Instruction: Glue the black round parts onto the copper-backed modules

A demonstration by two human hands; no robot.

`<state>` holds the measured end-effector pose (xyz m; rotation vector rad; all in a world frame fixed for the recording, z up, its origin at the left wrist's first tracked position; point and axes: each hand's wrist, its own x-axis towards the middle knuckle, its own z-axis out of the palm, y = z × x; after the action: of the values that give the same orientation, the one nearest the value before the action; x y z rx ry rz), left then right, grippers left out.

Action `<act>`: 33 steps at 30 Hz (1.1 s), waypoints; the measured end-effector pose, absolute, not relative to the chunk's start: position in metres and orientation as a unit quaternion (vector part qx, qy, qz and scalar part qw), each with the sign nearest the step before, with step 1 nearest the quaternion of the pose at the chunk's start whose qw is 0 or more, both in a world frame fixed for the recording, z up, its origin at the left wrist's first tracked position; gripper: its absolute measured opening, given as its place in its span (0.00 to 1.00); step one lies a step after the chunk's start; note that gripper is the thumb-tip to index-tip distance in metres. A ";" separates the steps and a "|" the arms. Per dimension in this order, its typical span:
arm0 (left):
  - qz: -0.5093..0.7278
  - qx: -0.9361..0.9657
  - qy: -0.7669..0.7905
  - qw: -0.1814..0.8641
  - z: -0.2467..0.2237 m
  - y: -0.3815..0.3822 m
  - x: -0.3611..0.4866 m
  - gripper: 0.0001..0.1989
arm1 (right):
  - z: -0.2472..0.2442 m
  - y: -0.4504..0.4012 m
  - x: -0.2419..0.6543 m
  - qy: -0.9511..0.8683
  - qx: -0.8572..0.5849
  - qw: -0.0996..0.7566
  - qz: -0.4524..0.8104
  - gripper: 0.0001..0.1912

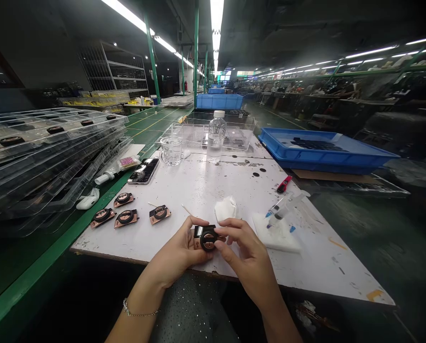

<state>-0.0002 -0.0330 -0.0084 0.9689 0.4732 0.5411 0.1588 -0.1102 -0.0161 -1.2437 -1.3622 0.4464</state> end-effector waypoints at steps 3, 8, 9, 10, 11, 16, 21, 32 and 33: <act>0.257 0.449 0.224 0.826 -0.008 -0.033 0.000 0.23 | -0.019 -0.112 0.161 -0.564 -0.525 0.606 0.197 0.08; 0.254 0.456 0.213 0.826 -0.008 -0.033 0.001 0.23 | -0.017 -0.112 0.159 -0.587 -0.534 0.576 0.195 0.09; 0.253 0.458 0.211 0.825 -0.008 -0.033 0.000 0.23 | -0.017 -0.112 0.158 -0.593 -0.537 0.571 0.188 0.09; 0.252 0.461 0.209 0.825 -0.008 -0.033 0.000 0.23 | -0.016 -0.111 0.157 -0.597 -0.540 0.565 0.180 0.09; 0.252 0.464 0.209 0.823 -0.009 -0.033 0.000 0.23 | -0.016 -0.111 0.157 -0.601 -0.543 0.561 0.173 0.08; 0.251 0.472 0.223 0.815 -0.010 -0.033 -0.003 0.24 | -0.015 -0.109 0.157 -0.604 -0.546 0.555 0.169 0.06; 0.252 0.476 0.232 0.810 -0.007 -0.034 -0.002 0.23 | -0.014 -0.110 0.157 -0.596 -0.552 0.554 0.181 0.05; 0.256 0.458 0.225 0.821 -0.008 -0.035 -0.001 0.23 | -0.017 -0.115 0.160 -0.575 -0.544 0.583 0.184 0.07; 0.256 0.458 0.225 0.821 -0.008 -0.034 -0.001 0.23 | -0.017 -0.115 0.159 -0.584 -0.546 0.573 0.180 0.08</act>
<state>-0.0009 -0.0343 -0.0075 0.9752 0.4793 0.5457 0.1593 -0.1150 -0.0167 -1.2796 -1.3683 0.4222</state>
